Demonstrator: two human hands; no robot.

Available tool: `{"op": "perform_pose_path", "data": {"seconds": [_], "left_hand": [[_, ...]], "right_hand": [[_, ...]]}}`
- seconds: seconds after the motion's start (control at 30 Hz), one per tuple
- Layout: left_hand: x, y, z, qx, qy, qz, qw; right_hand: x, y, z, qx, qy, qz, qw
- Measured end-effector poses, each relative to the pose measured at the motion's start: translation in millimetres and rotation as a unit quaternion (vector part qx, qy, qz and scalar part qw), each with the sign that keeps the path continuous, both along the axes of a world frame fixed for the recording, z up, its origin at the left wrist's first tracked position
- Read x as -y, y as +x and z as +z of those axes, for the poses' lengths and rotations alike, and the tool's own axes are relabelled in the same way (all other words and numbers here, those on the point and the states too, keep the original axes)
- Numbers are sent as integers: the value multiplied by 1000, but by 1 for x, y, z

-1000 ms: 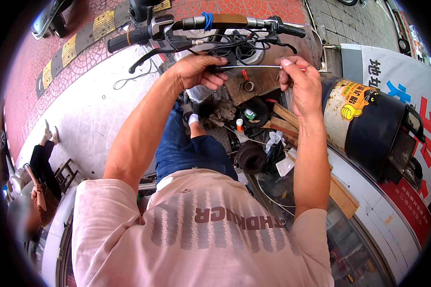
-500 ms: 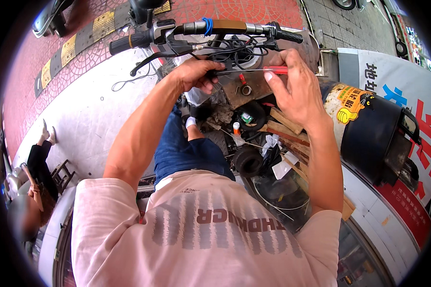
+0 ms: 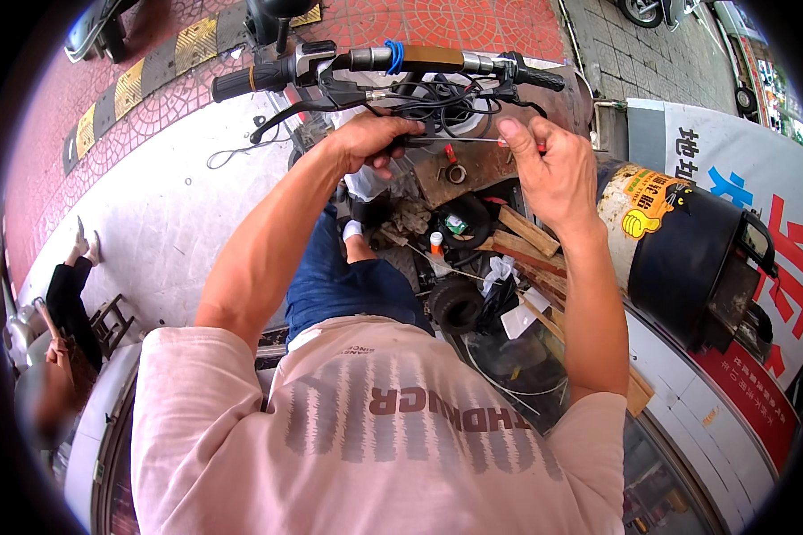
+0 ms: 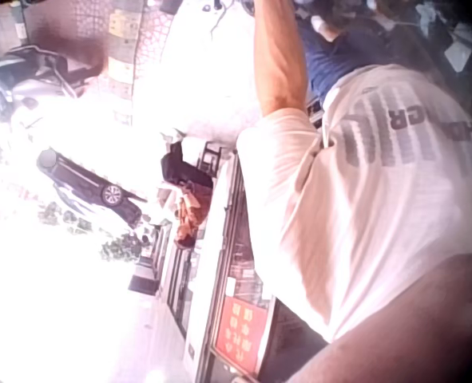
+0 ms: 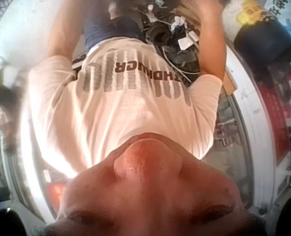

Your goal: The person works on the wiring and front components of an electric bicycle using a screwdriver, then moves to a blue scooter to fit and adjust a seat.

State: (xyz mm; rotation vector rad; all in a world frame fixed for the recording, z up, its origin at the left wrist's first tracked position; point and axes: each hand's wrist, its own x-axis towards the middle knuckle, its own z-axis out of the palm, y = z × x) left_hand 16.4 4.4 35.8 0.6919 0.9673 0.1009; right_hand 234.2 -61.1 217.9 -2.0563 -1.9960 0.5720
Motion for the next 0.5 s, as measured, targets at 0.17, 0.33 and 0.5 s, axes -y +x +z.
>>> {"op": "perform_pose_path", "data": {"seconds": [0.17, 0.33, 0.5], "left_hand": [[0, 2, 1, -7, 15, 4, 1000], [-1, 1, -1, -26, 46, 1, 999], [0, 0, -2, -31, 48, 3, 998]], "right_hand": [[0, 1, -13, -29, 64, 30, 997], [3, 7, -10, -52, 52, 52, 996], [1, 1, -7, 39, -24, 22, 999]]}}
